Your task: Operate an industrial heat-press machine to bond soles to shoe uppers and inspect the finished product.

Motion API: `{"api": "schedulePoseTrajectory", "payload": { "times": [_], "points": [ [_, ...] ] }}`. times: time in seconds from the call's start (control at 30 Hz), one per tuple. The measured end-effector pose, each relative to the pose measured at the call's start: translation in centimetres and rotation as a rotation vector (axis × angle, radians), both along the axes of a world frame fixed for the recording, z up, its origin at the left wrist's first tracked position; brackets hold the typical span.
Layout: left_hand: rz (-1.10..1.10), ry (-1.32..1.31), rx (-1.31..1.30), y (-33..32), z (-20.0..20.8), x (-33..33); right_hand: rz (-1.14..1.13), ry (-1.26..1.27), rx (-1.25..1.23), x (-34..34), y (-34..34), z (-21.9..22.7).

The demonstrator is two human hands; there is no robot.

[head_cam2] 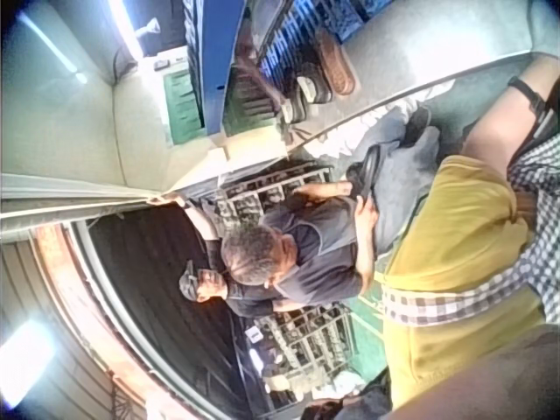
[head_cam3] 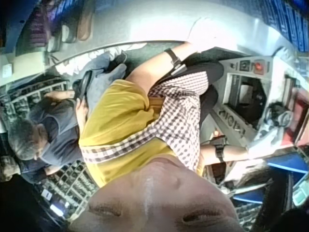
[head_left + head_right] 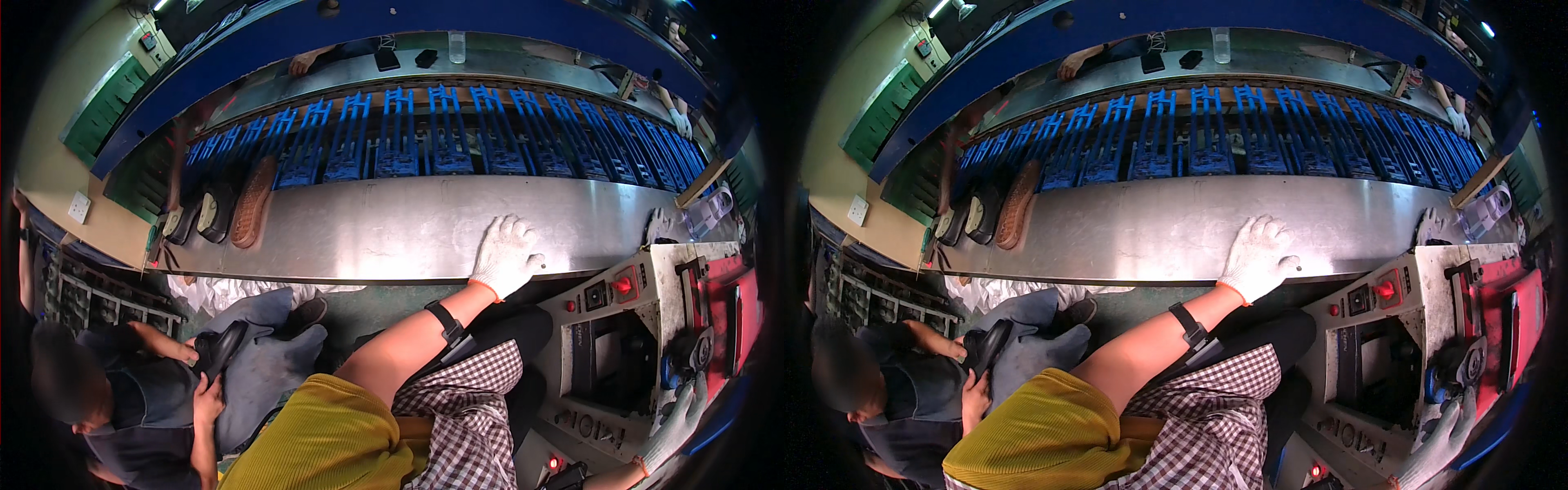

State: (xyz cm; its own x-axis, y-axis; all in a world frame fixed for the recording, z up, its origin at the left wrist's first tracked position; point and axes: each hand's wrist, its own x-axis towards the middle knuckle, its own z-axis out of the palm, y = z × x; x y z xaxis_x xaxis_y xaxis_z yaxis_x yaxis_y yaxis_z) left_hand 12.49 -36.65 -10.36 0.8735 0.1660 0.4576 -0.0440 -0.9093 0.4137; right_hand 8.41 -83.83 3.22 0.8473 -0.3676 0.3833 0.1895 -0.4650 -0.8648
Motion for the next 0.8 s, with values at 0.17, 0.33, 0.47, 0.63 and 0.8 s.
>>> {"api": "schedulePoseTrajectory", "payload": {
  "times": [0.17, 0.33, 0.47, 0.63, 0.8],
  "points": [
    [0.018, -0.035, -0.001, 0.0, 0.1, -0.1, -0.045, 0.091, -0.031, -0.9, 2.5, 1.8],
    [0.014, 0.007, -0.006, -0.3, 0.7, -0.2, -0.015, 0.08, -0.145, -0.7, 1.1, 1.6],
    [0.006, 0.014, -0.015, -0.2, 0.7, -0.3, 0.038, 0.133, 0.002, -0.9, 1.3, 2.0],
    [-0.001, 0.041, -0.023, -0.1, 0.9, -0.3, 0.018, 0.136, -0.01, -1.1, 2.4, 2.4],
    [0.004, 0.015, -0.028, -0.1, 0.7, -0.2, 0.03, 0.132, 0.007, -0.7, 1.5, 1.9]
  ]
}}
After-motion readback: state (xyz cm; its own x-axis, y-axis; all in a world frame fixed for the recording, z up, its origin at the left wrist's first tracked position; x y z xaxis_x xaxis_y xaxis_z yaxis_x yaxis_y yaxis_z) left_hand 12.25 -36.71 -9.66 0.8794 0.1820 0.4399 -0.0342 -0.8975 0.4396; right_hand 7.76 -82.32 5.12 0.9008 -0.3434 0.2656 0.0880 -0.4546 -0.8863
